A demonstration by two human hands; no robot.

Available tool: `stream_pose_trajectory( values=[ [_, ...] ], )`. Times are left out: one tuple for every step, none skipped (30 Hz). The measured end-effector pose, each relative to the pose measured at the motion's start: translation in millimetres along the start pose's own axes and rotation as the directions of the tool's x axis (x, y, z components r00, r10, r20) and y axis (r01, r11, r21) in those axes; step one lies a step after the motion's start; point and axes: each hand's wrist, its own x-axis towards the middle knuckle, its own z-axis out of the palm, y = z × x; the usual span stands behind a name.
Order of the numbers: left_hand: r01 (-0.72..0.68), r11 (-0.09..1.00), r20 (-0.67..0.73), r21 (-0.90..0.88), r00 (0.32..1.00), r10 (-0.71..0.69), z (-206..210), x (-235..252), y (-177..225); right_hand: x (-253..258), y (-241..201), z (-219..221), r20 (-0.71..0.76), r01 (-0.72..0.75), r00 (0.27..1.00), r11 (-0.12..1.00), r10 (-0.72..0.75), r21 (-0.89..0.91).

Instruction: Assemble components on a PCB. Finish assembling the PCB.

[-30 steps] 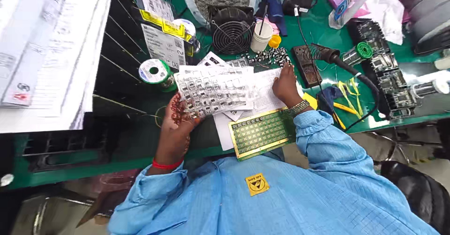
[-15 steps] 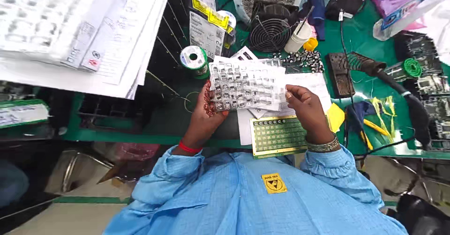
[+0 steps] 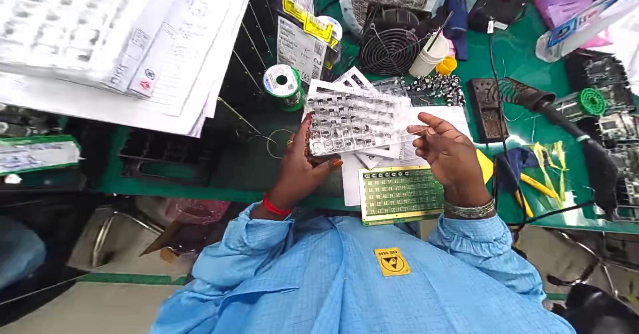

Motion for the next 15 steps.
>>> stream_pose_trajectory(
  values=[
    [-0.007, 1.0, -0.009, 0.015, 1.0, 0.008, 0, 0, 1, 1, 2, 0, 0.019, 0.0, 1.0, 1.0, 0.0, -0.003],
    [-0.015, 1.0, -0.017, 0.026, 1.0, 0.016, 1, -1, 2, 1, 5, -2, 0.048, 0.004, 0.999, 1.0, -0.004, -0.011],
    [-0.023, 0.999, -0.028, 0.035, 0.999, 0.024, 2, -1, 2, 2, 7, -2, 0.062, 0.003, 0.998, 1.0, -0.002, -0.015],
    [-0.026, 0.999, -0.041, 0.039, 0.999, 0.028, 3, -1, 3, 1, 7, -1, 0.06, -0.003, 0.998, 1.0, 0.004, -0.022],
    [-0.028, 0.999, -0.053, 0.044, 0.998, 0.03, 5, 0, 2, 1, 8, 0, 0.05, -0.008, 0.999, 0.999, 0.01, -0.035],
    [-0.025, 0.999, -0.06, 0.042, 0.998, 0.028, 6, 0, 3, 1, 9, 1, 0.039, -0.01, 0.999, 0.998, 0.013, -0.064],
    [-0.022, 0.999, -0.065, 0.038, 0.998, 0.024, 7, 1, 3, 1, 10, 2, 0.031, -0.011, 0.999, 0.995, 0.014, -0.102],
    [-0.024, 0.999, -0.073, 0.036, 0.997, 0.027, 7, 1, 2, 0, 10, 3, 0.029, -0.003, 1.0, 0.99, 0.007, -0.139],
    [-0.033, 0.999, -0.078, 0.037, 0.996, 0.036, 8, 1, 2, 0, 11, 3, 0.034, 0.022, 0.999, 0.984, -0.016, -0.177],
    [-0.038, 0.998, -0.083, 0.042, 0.996, 0.041, 9, 2, 3, 1, 12, 3, 0.041, 0.052, 0.998, 0.974, -0.044, -0.221],
    [-0.04, 0.997, -0.09, 0.059, 0.995, 0.046, 9, 2, 3, 1, 13, 3, 0.048, 0.083, 0.996, 0.962, -0.073, -0.259],
    [-0.043, 0.996, -0.094, 0.074, 0.994, 0.05, 9, 2, 4, 1, 13, 3, 0.054, 0.113, 0.993, 0.952, -0.101, -0.286],
    [-0.05, 0.995, -0.099, 0.086, 0.993, 0.058, 9, 2, 4, 1, 14, 4, 0.058, 0.137, 0.99, 0.942, -0.125, -0.306],
    [-0.062, 0.993, -0.106, 0.097, 0.992, 0.073, 9, 3, 4, 2, 14, 4, 0.065, 0.165, 0.986, 0.931, -0.152, -0.325],
    [-0.071, 0.992, -0.114, 0.101, 0.99, 0.083, 9, 3, 3, 2, 15, 5, 0.072, 0.192, 0.981, 0.918, -0.178, -0.348]
  ],
)
